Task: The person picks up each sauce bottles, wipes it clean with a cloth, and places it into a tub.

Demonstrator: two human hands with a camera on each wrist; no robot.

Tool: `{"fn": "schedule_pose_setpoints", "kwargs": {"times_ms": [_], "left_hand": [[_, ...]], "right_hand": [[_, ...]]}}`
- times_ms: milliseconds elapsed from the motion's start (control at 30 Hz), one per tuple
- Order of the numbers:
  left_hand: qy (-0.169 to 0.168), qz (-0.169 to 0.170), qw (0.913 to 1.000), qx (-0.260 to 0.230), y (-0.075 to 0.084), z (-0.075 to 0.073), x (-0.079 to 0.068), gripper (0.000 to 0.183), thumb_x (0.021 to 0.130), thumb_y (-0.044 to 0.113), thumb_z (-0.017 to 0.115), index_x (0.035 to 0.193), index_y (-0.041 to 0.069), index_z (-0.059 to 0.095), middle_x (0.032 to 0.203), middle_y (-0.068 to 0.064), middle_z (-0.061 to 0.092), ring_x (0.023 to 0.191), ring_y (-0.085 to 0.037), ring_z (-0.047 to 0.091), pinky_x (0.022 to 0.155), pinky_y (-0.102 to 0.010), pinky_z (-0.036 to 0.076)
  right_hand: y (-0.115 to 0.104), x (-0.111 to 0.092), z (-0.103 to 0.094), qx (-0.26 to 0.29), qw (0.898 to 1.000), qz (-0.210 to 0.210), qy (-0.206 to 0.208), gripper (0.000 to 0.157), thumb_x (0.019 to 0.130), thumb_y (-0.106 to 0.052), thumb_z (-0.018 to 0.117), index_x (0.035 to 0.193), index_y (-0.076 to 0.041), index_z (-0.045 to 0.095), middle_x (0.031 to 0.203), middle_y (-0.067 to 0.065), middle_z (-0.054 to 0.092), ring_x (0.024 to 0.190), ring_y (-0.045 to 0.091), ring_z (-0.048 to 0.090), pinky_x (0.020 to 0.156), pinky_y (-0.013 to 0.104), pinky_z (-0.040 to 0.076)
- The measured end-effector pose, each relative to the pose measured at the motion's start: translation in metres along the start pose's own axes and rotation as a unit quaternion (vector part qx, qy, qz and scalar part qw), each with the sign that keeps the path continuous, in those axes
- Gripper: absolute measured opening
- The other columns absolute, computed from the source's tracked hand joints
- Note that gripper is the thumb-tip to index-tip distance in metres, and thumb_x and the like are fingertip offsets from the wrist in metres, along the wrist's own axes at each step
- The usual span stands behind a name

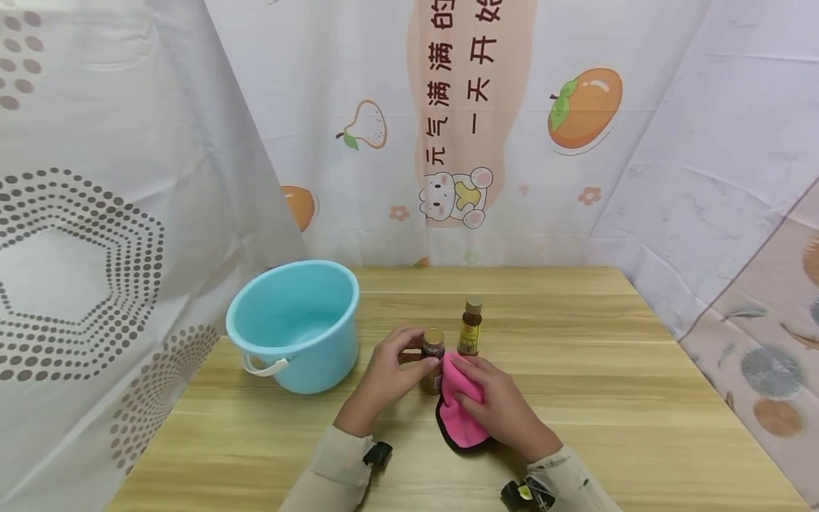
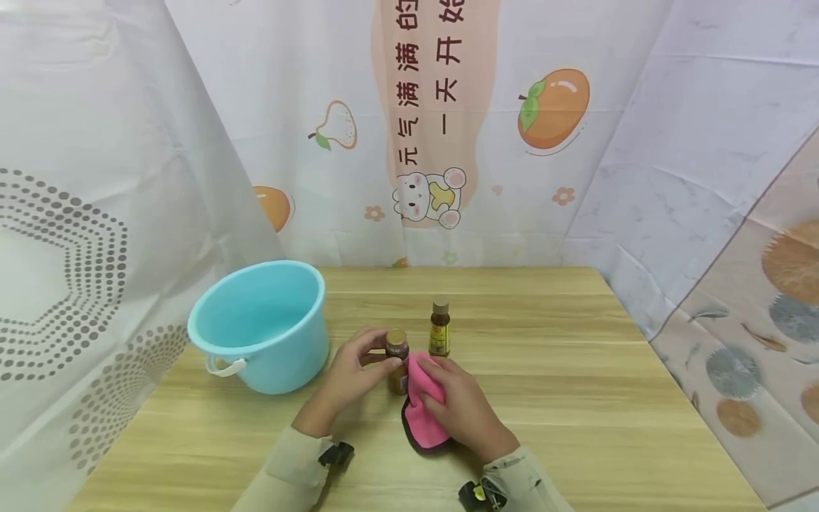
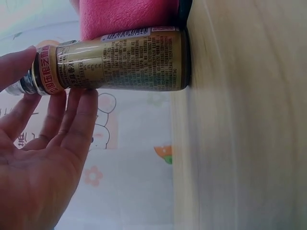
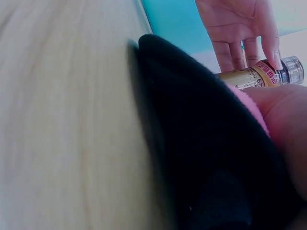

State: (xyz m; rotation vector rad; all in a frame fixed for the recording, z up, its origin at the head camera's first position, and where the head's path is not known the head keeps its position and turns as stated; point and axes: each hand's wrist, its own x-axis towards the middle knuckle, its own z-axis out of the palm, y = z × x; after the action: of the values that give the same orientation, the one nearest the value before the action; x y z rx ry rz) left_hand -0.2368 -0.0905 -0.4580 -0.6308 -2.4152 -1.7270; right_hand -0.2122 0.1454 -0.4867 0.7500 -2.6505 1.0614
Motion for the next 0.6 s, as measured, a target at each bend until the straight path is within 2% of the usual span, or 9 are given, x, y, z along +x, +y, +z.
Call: {"fn": "schedule_pose_setpoints", "kwargs": {"times_ms": [133, 300, 467, 600], "left_hand": [[0.002, -0.008, 0.9996, 0.026, -0.0016, -0.0005, -0.0002, 0.047, 0.094, 0.035, 0.079, 0.137, 0.023, 0.064, 0.127, 0.005, 0.064, 0.115, -0.014, 0.066, 0.094, -0.038, 0.06], [0.009, -0.007, 0.9982, 0.06, -0.0032, -0.0026, -0.0005, 0.05, 0.094, 0.039, 0.077, 0.139, 0.02, 0.063, 0.124, 0.006, 0.066, 0.112, -0.013, 0.066, 0.089, -0.039, 0.06], [0.013, -0.005, 0.9976, 0.068, -0.0029, -0.0035, -0.0008, 0.05, 0.094, 0.04, 0.077, 0.138, 0.019, 0.064, 0.121, 0.008, 0.067, 0.11, -0.011, 0.064, 0.088, -0.037, 0.058], [0.016, 0.008, 0.9974, 0.07, -0.0024, -0.0027, 0.0004, 0.05, 0.094, 0.039, 0.077, 0.137, 0.018, 0.065, 0.116, 0.006, 0.068, 0.107, -0.013, 0.064, 0.085, -0.038, 0.057]], "right_hand": [[0.0003, -0.0008, 0.0002, -0.004, 1.0, 0.002, -0.003, 0.062, 0.089, -0.015, 0.081, 0.148, -0.017, 0.059, 0.144, 0.007, 0.061, 0.121, 0.02, 0.064, 0.094, 0.04, 0.059], [0.001, 0.0003, 0.0012, -0.01, 1.0, -0.005, 0.006, 0.063, 0.089, -0.015, 0.081, 0.148, -0.019, 0.059, 0.144, 0.004, 0.061, 0.119, 0.018, 0.064, 0.092, 0.037, 0.059], [0.0016, 0.0007, 0.0009, 0.001, 0.999, -0.032, 0.034, 0.064, 0.088, -0.013, 0.08, 0.148, -0.021, 0.059, 0.142, 0.002, 0.061, 0.114, 0.016, 0.065, 0.087, 0.034, 0.06], [0.002, 0.0008, -0.0004, 0.015, 0.996, -0.058, 0.063, 0.066, 0.087, -0.009, 0.08, 0.148, -0.021, 0.058, 0.142, 0.001, 0.061, 0.114, 0.015, 0.065, 0.088, 0.034, 0.061]]}}
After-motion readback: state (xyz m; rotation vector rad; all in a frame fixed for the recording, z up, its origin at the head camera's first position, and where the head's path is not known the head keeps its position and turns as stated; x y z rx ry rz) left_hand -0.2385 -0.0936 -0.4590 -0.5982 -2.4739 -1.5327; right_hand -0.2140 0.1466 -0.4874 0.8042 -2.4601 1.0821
